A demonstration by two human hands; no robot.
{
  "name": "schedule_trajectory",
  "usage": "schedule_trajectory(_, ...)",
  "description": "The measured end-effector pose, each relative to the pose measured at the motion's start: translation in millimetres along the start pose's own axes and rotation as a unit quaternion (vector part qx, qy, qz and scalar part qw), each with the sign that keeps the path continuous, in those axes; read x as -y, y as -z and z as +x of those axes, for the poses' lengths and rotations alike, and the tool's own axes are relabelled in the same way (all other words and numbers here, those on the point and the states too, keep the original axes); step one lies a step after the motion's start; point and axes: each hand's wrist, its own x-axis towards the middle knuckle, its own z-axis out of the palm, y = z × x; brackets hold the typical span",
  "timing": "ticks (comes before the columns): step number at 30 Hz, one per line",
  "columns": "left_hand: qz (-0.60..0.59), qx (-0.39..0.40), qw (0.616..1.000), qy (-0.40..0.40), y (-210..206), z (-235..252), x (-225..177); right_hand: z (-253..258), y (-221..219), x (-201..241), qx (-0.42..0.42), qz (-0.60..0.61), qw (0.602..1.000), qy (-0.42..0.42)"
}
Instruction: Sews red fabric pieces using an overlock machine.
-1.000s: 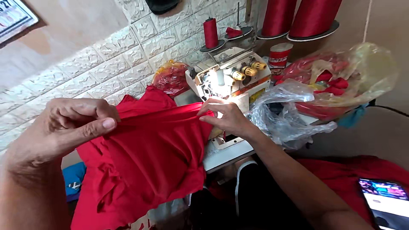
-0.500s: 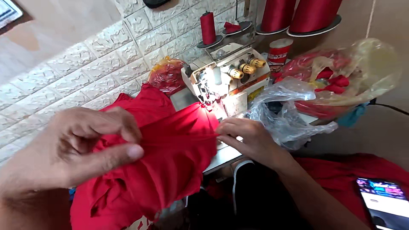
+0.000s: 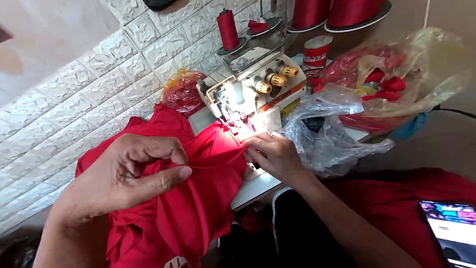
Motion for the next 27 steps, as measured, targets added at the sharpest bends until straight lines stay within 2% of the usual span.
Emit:
schedule_trajectory(4,0.104,-0.033,0.992,0.056,5,-1,-2,16,2,-4,0.033,-0.001,0.999,-0.026)
schedule_trajectory(8,0.212,-0.053,0.971,0.094,17,-10,-2,26,8,5,0.014,0.042,0.997,-0.063)
schedule_trajectory(12,0.227,-0.058,0.966,0.112,21,-21,2,39,4,12,0.05,0.1,0.994,-0.02)
schedule_trajectory(18,0.233,-0.063,0.965,0.104,22,-38,5,52,-6,17,0.116,0.097,0.988,0.007)
schedule_trajectory(27,0.137,-0.117,0.98,0.089,11,-65,0,52,-12,30,0.074,0.122,0.989,-0.041)
